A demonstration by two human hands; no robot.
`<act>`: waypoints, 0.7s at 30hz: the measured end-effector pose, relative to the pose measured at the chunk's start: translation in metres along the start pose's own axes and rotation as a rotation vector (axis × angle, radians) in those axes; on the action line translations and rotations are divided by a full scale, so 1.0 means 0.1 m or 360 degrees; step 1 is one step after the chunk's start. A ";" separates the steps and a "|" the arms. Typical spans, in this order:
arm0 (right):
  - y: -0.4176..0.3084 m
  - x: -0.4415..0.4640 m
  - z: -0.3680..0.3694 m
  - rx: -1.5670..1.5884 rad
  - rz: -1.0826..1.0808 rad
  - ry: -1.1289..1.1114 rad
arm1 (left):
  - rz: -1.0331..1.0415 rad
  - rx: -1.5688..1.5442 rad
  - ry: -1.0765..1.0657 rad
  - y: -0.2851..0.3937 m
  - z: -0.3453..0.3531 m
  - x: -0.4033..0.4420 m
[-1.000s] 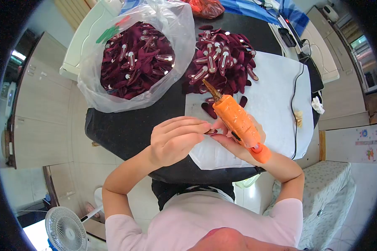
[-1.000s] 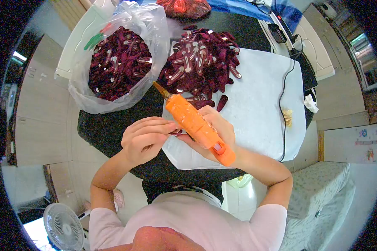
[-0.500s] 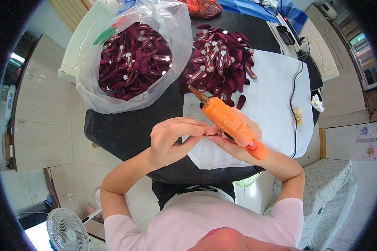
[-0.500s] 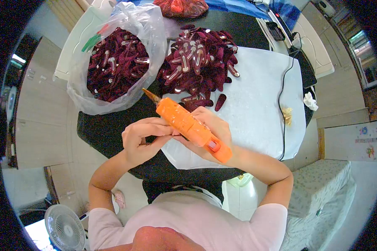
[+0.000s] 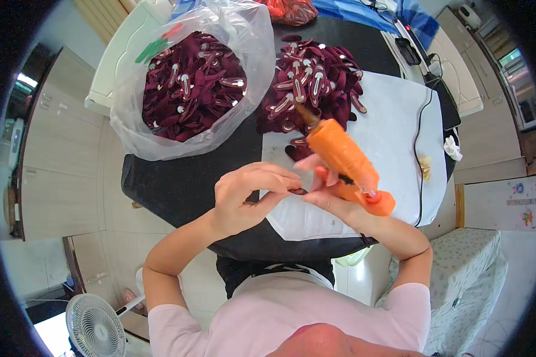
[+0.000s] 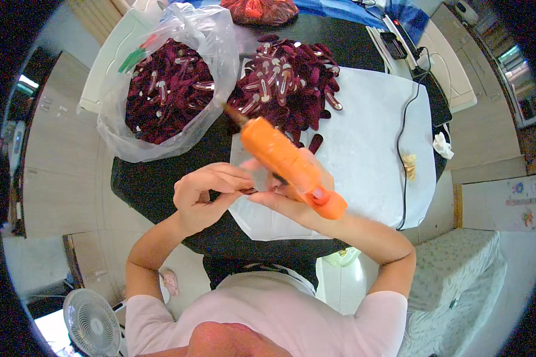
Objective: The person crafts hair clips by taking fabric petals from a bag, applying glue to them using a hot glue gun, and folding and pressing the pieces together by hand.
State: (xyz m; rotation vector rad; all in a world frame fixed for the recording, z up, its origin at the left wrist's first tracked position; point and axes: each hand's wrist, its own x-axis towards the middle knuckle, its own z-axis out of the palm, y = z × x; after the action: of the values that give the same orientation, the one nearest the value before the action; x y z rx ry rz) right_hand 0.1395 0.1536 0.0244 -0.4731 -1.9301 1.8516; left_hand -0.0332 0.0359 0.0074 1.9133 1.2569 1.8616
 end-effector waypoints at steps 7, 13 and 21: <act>-0.16 0.00 -0.01 -0.0354 0.0067 -0.0082 | -0.0164 -0.0450 0.0121 0.03 0.02 0.00; 0.02 -0.02 0.04 -0.0412 -0.0104 0.0070 | -0.0221 -0.0376 -0.0033 0.04 0.00 0.00; 0.10 -0.06 0.03 -0.0487 -0.0150 0.0044 | -0.0215 -0.0237 0.0037 0.08 0.01 0.00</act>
State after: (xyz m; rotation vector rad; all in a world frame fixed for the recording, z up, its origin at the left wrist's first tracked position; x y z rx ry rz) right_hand 0.1424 0.1489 0.0142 -0.4884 -2.1872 1.4897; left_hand -0.0287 0.0313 0.0131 1.6928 1.1864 1.8576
